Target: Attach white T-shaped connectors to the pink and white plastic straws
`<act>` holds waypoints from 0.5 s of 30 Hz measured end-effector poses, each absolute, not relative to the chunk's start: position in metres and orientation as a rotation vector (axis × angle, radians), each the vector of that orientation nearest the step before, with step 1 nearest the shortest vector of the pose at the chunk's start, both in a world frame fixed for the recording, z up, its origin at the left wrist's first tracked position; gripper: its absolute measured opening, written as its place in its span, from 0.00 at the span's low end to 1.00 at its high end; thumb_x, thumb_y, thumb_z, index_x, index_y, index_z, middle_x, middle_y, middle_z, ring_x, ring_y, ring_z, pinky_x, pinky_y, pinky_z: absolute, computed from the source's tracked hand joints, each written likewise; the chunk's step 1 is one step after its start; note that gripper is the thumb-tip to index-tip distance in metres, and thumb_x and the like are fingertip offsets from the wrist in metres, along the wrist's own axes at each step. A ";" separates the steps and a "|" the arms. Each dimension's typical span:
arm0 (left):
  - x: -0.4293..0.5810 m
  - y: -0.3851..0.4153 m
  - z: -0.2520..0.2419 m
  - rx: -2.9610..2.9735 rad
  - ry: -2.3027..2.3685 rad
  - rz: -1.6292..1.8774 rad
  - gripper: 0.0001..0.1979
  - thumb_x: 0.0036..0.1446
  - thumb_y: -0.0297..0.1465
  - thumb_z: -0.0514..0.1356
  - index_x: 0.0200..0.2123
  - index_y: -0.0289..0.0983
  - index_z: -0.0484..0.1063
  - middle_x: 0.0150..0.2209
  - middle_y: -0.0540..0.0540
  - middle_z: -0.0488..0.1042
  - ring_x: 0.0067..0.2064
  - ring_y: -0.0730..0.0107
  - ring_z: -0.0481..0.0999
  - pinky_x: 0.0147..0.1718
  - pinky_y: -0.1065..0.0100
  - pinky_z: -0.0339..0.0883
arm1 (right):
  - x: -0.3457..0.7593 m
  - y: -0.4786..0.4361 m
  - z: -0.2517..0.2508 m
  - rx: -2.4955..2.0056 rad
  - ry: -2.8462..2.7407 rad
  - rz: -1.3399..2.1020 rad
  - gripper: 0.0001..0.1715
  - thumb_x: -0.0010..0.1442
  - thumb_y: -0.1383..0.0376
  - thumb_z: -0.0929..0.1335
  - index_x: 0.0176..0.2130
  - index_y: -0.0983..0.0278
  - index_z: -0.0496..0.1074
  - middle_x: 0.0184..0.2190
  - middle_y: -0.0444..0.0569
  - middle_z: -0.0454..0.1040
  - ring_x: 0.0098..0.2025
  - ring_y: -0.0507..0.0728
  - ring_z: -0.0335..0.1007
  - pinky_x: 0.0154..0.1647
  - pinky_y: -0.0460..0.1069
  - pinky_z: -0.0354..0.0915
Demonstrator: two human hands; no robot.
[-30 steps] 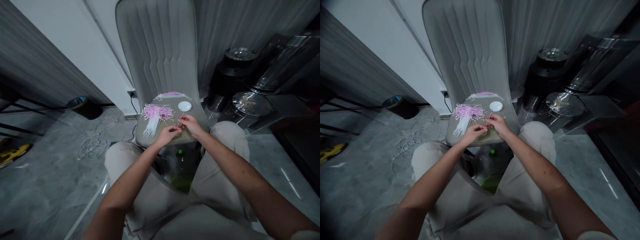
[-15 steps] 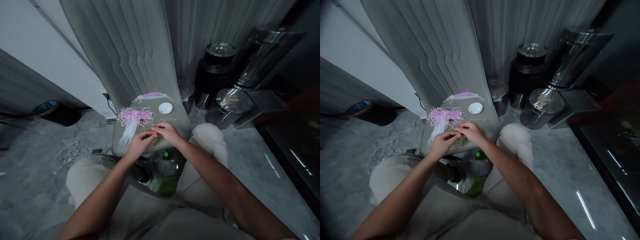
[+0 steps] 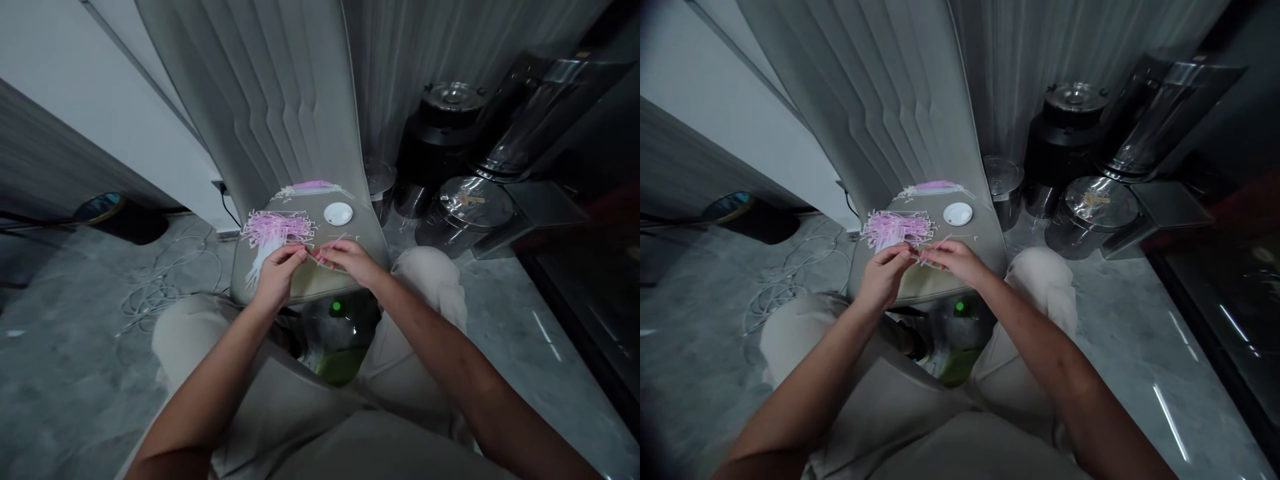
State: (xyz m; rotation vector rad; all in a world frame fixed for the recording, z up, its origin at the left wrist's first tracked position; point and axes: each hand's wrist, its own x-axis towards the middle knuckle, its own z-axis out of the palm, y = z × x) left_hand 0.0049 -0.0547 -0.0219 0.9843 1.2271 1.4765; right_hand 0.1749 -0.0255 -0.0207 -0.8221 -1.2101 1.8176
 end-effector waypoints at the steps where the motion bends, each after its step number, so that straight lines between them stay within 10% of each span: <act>1: 0.006 -0.056 -0.022 0.963 1.218 1.465 0.14 0.39 0.38 0.73 0.28 0.37 0.79 0.34 0.48 0.78 0.36 0.71 0.74 0.40 0.67 0.68 | 0.175 -0.028 -0.018 -0.809 -1.248 1.825 0.18 0.48 0.54 0.75 0.34 0.65 0.78 0.32 0.47 0.78 0.32 0.50 0.68 0.31 0.45 0.59; 15: -0.024 -0.059 -0.036 1.294 1.372 1.187 0.24 0.56 0.51 0.58 0.24 0.36 0.73 0.22 0.49 0.71 0.26 0.72 0.70 0.28 0.70 0.63 | 0.164 -0.023 -0.004 -0.949 -1.278 1.701 0.18 0.51 0.52 0.73 0.28 0.66 0.74 0.26 0.45 0.76 0.24 0.47 0.59 0.25 0.45 0.54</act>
